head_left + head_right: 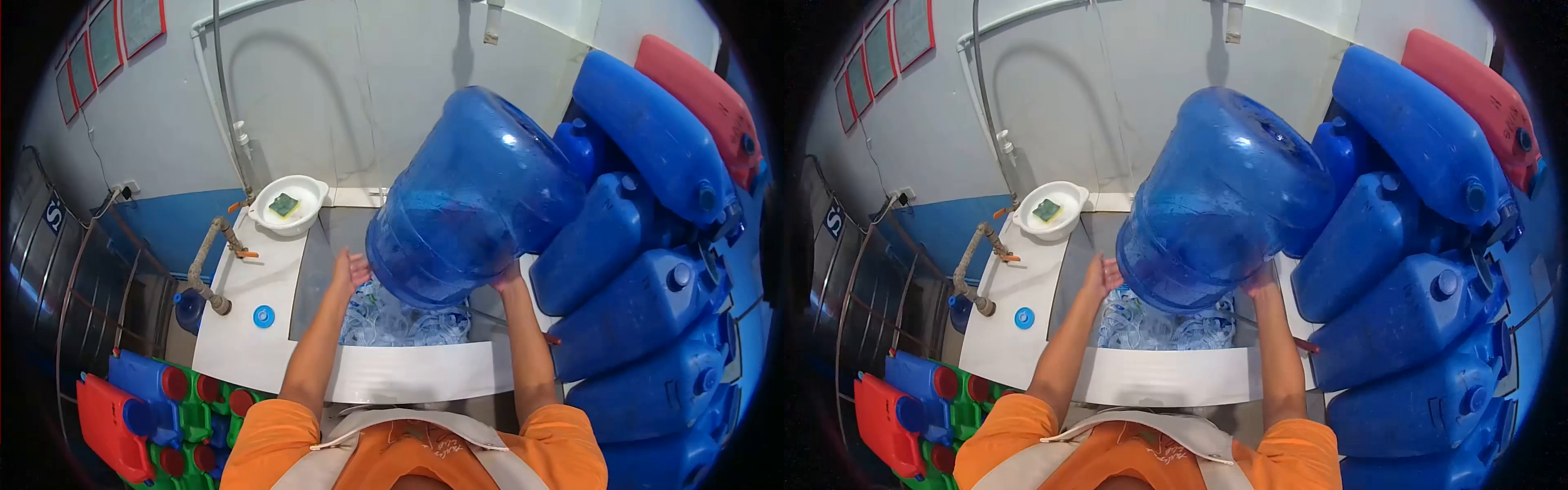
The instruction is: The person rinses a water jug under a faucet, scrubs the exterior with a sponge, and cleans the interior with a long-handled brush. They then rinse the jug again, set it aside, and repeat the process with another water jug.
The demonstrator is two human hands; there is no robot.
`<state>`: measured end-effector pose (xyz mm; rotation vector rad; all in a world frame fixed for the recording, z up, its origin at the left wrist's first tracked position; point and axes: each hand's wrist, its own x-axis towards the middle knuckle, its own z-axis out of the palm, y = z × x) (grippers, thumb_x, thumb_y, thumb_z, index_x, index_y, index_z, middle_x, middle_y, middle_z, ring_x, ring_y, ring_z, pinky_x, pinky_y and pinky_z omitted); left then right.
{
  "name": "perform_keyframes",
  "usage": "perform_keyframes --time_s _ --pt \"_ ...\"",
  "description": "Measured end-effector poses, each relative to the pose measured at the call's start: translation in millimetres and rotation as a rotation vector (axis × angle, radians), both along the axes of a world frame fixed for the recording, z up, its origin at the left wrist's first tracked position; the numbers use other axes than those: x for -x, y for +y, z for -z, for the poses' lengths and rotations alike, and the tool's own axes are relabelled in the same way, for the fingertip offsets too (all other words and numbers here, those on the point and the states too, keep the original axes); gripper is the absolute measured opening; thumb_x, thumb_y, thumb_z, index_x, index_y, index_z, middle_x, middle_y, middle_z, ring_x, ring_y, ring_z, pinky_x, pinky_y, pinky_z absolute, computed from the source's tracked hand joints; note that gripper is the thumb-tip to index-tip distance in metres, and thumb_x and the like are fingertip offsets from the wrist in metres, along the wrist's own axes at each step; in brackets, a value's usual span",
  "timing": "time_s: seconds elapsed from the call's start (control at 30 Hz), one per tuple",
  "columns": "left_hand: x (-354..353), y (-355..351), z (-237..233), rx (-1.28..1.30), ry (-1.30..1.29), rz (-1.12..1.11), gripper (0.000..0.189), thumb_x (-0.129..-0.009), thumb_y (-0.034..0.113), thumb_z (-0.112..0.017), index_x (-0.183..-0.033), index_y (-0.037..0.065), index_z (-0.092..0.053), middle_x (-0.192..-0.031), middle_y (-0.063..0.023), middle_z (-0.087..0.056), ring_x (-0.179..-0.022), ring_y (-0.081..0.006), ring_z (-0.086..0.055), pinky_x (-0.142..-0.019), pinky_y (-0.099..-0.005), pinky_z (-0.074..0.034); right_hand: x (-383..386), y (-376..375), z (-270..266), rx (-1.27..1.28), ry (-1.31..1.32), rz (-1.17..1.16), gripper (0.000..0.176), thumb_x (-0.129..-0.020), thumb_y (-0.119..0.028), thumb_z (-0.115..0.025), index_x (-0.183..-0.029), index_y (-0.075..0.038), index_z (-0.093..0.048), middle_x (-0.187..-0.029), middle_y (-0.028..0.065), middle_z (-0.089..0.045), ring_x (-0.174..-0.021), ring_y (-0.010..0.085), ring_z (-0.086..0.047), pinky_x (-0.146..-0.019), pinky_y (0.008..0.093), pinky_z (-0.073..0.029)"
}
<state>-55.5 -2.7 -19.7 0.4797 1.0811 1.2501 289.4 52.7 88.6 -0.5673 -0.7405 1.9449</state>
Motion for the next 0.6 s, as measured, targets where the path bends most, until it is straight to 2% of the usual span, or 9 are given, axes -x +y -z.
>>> perform_keyframes --time_s 0.03,0.07,0.17,0.3,0.37,0.47,0.6 --pt "1 7 20 -0.05 0.001 -0.131 0.081 -0.08 0.075 -0.032 -0.121 0.009 -0.053 -0.117 -0.0097 -0.058 -0.096 -0.0251 -0.059 -0.081 -0.0438 -0.047 12 -19 -19 -0.021 0.036 -0.031 0.064 -0.092 -0.055 -0.033 -0.133 -0.006 -0.039 -0.129 0.012 -0.046 -0.119 0.0272 -0.043 -0.1 0.0443 -0.037" --pt "-28 -20 -50 0.27 0.01 0.031 0.069 -0.083 0.065 -0.042 -0.118 0.007 -0.055 -0.114 -0.0091 -0.059 -0.098 -0.0246 -0.057 -0.087 -0.0411 -0.044 21 -31 -24 -0.035 0.076 -0.054 0.068 -0.091 -0.057 -0.033 -0.135 -0.005 -0.036 -0.13 0.0128 -0.045 -0.121 0.0258 -0.042 -0.101 0.0423 -0.036" --pt "-57 -4 -32 -0.033 -0.056 0.029 0.068 -0.083 0.064 -0.043 -0.118 0.007 -0.055 -0.114 -0.0091 -0.059 -0.099 -0.0244 -0.057 -0.087 -0.0409 -0.044 43 -36 8 0.049 0.106 -0.021 0.069 -0.091 -0.058 -0.033 -0.137 -0.007 -0.033 -0.133 0.011 -0.043 -0.123 0.0261 -0.04 -0.103 0.0419 -0.033" --pt "-70 0 -33 -0.203 -0.021 0.005 0.067 -0.083 0.063 -0.044 -0.118 0.007 -0.055 -0.114 -0.0092 -0.059 -0.099 -0.0241 -0.056 -0.087 -0.0407 -0.044 44 -38 10 0.012 0.071 -0.019 0.069 -0.092 -0.058 -0.032 -0.138 -0.007 -0.031 -0.136 0.01 -0.04 -0.124 0.026 -0.039 -0.104 0.0408 -0.032" --pt "-75 3 -43 -0.258 0.04 -0.021 0.067 -0.083 0.063 -0.045 -0.118 0.007 -0.055 -0.114 -0.0092 -0.059 -0.1 -0.024 -0.056 -0.088 -0.0406 -0.044 36 -21 19 -0.103 -0.064 0.038 0.069 -0.092 -0.058 -0.031 -0.139 -0.007 -0.03 -0.138 0.0096 -0.039 -0.125 0.0257 -0.038 -0.104 0.0397 -0.032" --pt "-78 2 -63 -0.351 0.135 -0.038 0.066 -0.083 0.062 -0.045 -0.118 0.007 -0.055 -0.114 -0.0092 -0.059 -0.1 -0.0238 -0.056 -0.088 -0.0404 -0.043 45 -38 -33 -0.143 -0.15 0.152 0.064 -0.094 -0.054 -0.031 -0.136 -0.007 -0.035 -0.136 0.01 -0.041 -0.124 0.0246 -0.039 -0.103 0.039 -0.033" --pt "-110 17 -109 -0.53 0.27 -0.037 0.065 -0.082 0.061 -0.046 -0.118 0.007 -0.055 -0.114 -0.0092 -0.059 -0.1 -0.0235 -0.056 -0.089 -0.0401 -0.043 40 -6 -30 -0.257 -0.073 0.291 0.057 -0.095 -0.049 -0.031 -0.132 -0.007 -0.04 -0.134 0.0099 -0.044 -0.123 0.0234 -0.041 -0.102 0.0381 -0.034"
